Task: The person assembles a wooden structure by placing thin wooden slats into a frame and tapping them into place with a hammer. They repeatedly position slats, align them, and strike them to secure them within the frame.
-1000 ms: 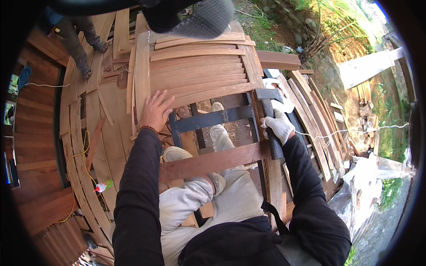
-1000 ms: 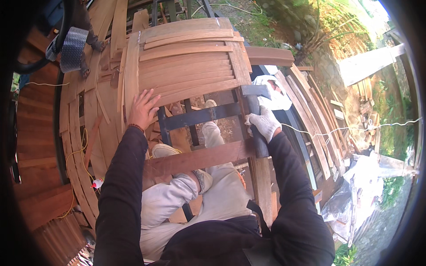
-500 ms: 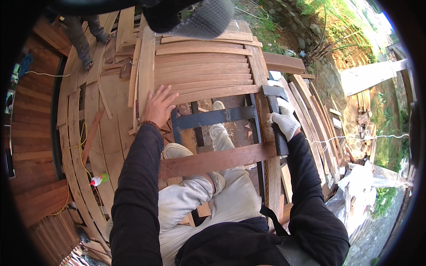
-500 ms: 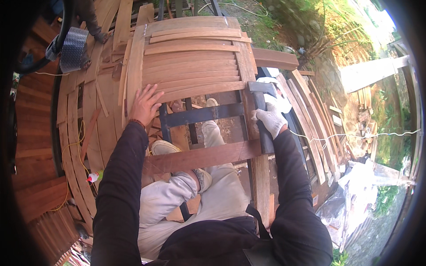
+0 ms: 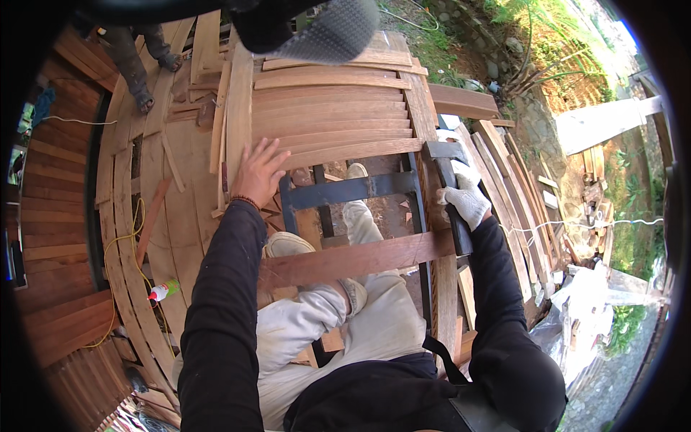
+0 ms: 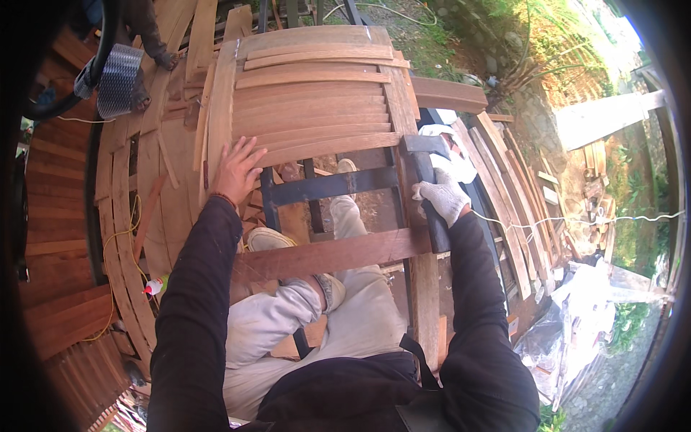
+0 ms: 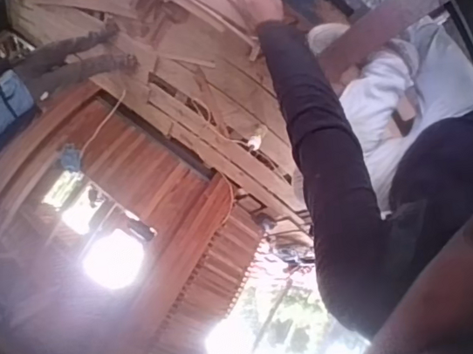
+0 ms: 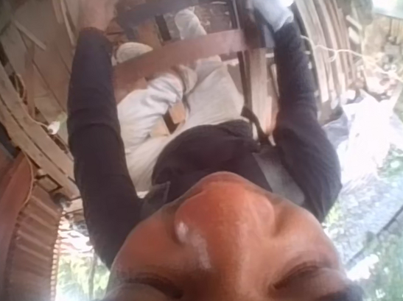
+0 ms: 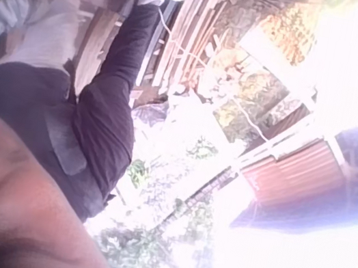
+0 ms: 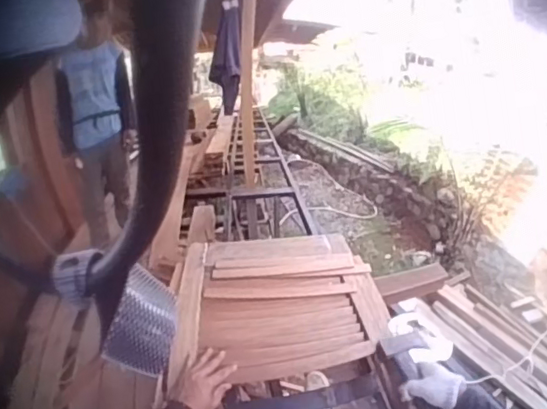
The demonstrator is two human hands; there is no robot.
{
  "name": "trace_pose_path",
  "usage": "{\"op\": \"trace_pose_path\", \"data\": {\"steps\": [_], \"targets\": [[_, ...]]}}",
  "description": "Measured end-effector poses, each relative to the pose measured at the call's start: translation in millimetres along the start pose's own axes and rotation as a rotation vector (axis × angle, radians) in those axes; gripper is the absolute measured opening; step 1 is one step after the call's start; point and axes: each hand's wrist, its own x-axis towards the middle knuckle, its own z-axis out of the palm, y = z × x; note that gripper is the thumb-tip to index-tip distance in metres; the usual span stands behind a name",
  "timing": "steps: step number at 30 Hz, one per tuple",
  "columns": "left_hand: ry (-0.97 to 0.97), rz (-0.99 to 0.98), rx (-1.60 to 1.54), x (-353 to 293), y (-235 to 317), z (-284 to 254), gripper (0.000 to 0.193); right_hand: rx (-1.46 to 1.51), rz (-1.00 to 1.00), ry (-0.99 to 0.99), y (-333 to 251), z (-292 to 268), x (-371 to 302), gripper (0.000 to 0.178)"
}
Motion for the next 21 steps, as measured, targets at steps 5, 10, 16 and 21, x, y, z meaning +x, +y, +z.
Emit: {"op": "trace_pose_path", "data": {"steps": [5,10,16,21], "targets": [[-0.014,-0.003,0.023,-2.8,0.8,-3.8,0.047,-0.066,0.002,0.026,0.2,0.4,2.8,0.033],[0.275,-0.168,-0.210,-3.0,-0.2,-6.1,0.044,-0.053,-0.042,-0.001,6.0,4.5,-3.0,0.041],[0.486,-0.590,-0.398,-17.7,-15.9,-6.8,0.044,0.081,-0.032,0.033,16.4,0.0,5.0,0.047],[0.325,-0.314,-0.168,-6.3,9.4,-3.8,0.047,-0.068,-0.009,0.020,8.7,3.3,-2.0,0.059]]}}
